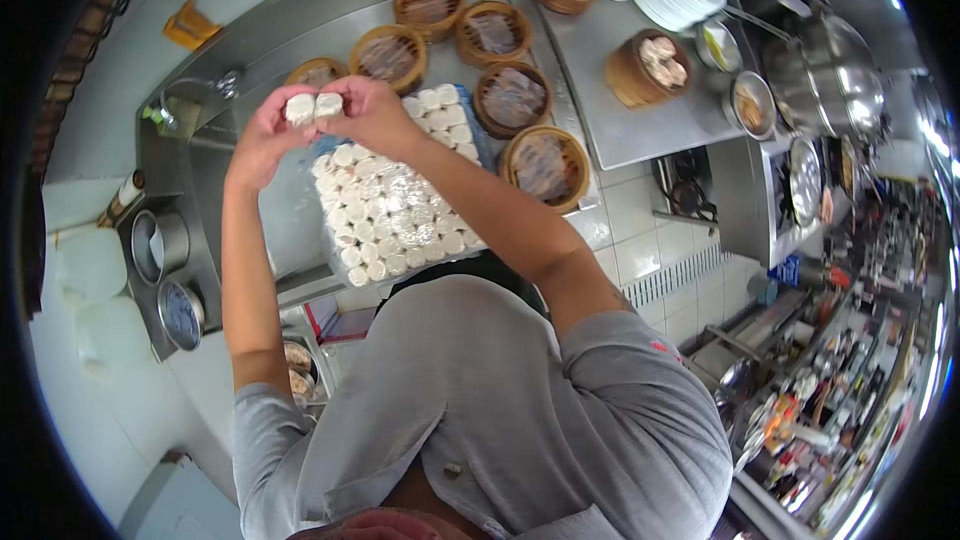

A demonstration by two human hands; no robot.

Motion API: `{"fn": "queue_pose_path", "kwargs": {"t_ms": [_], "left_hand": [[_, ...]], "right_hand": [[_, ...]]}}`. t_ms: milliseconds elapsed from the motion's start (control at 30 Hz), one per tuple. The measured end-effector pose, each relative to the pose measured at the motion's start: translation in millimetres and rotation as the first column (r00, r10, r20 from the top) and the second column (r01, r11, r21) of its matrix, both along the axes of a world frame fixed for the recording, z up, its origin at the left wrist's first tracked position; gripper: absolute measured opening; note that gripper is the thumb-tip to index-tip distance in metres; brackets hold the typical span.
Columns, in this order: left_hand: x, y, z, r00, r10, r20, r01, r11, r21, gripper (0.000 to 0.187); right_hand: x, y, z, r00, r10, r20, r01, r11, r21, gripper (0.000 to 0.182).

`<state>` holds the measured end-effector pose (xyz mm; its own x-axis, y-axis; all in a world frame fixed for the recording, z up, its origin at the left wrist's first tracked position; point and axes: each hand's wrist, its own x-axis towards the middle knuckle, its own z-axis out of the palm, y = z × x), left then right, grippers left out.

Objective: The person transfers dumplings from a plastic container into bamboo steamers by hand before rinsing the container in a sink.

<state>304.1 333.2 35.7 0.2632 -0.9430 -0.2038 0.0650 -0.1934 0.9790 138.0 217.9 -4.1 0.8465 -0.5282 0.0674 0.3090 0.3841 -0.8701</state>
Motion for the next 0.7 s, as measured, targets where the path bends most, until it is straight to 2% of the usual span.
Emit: {"fn": "queue_pose_path", "kwargs": {"t_ms": [67,167,200,333,433,467,500,533,633,667,700], "left_hand": [[-21,3,6,1.000,-0.021,-0.008,0.021,0.999,-0.034,0.047],[-59,-1,15,0.998,-0.053,-0.027,0.052,0.997,-0.052,0.045],[-73,-4,20,0.996,-0.070,-0.060,0.065,0.995,-0.069,0.045],[-122,-24,15,0.954,-0.089,-0.288,0.034,0.981,-0.192,0.042],[-133,-40,10,0.739,-0.243,-0.628,0.094,0.961,-0.261,0.041],[-137,-44,10,0.682,-0.260,-0.683,0.084,0.956,-0.280,0.039],[-145,-46,16,0.749,-0.232,-0.621,0.081,0.962,-0.262,0.040],[-155,-46,24,0.809,-0.202,-0.552,0.076,0.967,-0.243,0.041],[-170,-46,31,0.929,-0.163,-0.334,0.104,0.977,-0.189,0.046],[-173,-46,32,0.953,-0.160,-0.257,0.119,0.978,-0.169,0.047],[-178,-47,34,0.957,-0.165,-0.238,0.124,0.976,-0.177,0.046]], "right_hand": [[-26,10,13,0.985,-0.087,-0.146,0.094,0.995,0.044,0.039],[-69,18,12,0.990,-0.140,-0.024,0.141,0.956,0.256,0.038],[-84,14,8,0.988,-0.137,-0.076,0.151,0.962,0.229,0.035],[-135,13,28,0.973,-0.227,0.052,0.199,0.926,0.321,0.029],[-164,4,45,0.950,-0.308,0.054,0.263,0.880,0.395,0.028],[-173,0,52,0.941,-0.335,0.045,0.286,0.859,0.426,0.028],[-183,-3,56,0.932,-0.362,0.035,0.307,0.835,0.457,0.027],[-193,-8,55,0.925,-0.377,0.055,0.323,0.853,0.409,0.030],[-238,-27,55,0.898,-0.436,-0.067,0.440,0.881,0.175,0.035],[-252,-34,52,0.877,-0.455,-0.154,0.470,0.879,0.078,0.044],[-264,-38,51,0.861,-0.469,-0.196,0.477,0.879,-0.010,0.044]]}}
